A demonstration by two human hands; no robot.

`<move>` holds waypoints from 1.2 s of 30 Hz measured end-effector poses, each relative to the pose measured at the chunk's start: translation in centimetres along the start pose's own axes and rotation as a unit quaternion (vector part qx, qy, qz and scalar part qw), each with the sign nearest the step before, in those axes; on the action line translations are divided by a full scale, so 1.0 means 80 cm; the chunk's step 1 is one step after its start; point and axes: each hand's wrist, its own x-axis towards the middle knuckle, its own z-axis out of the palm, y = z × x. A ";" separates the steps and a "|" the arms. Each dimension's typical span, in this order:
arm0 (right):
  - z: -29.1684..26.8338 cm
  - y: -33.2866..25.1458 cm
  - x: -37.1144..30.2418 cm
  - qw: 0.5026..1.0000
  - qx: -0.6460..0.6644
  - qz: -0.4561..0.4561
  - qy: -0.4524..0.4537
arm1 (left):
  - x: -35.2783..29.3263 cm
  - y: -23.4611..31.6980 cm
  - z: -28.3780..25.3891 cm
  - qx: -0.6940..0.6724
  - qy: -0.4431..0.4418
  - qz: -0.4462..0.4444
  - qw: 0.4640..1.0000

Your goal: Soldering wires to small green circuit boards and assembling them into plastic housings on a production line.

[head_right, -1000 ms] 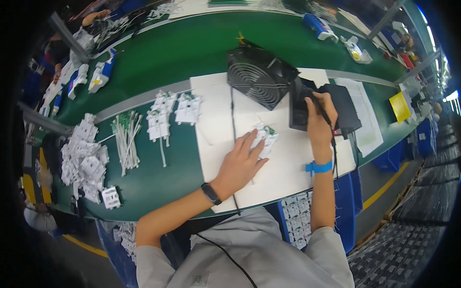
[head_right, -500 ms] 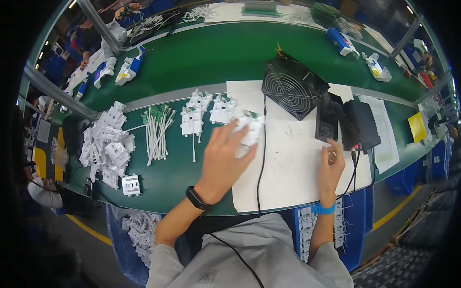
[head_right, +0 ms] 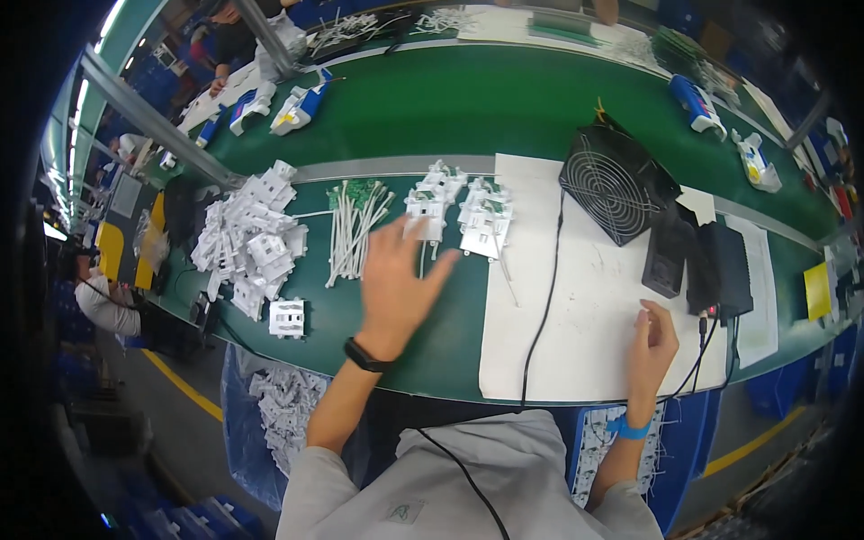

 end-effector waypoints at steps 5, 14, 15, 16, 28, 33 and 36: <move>0.023 -0.101 -0.026 0.966 0.039 -0.085 -0.241 | -0.010 -0.113 -0.063 0.104 0.024 -0.159 0.981; 0.108 -0.194 -0.045 0.874 0.166 -0.192 -0.414 | -0.043 -0.110 -0.068 0.022 0.084 -0.152 0.985; 0.113 -0.196 -0.047 0.870 0.177 -0.155 -0.433 | -0.044 -0.103 -0.070 -0.014 0.116 -0.149 0.982; 0.122 -0.192 -0.050 0.871 0.176 -0.155 -0.432 | -0.045 -0.095 -0.073 -0.015 0.117 -0.148 0.982; 0.157 -0.196 -0.062 0.828 0.394 -0.060 -0.395 | -0.120 -0.021 -0.067 -0.708 -0.334 -0.283 0.555; 0.148 -0.179 -0.076 0.736 0.487 0.021 -0.471 | -0.156 -0.001 -0.059 -0.777 -0.387 -0.286 0.405; 0.141 -0.170 -0.070 0.721 0.513 0.070 -0.461 | -0.142 -0.013 -0.126 -0.456 -0.280 -0.262 0.803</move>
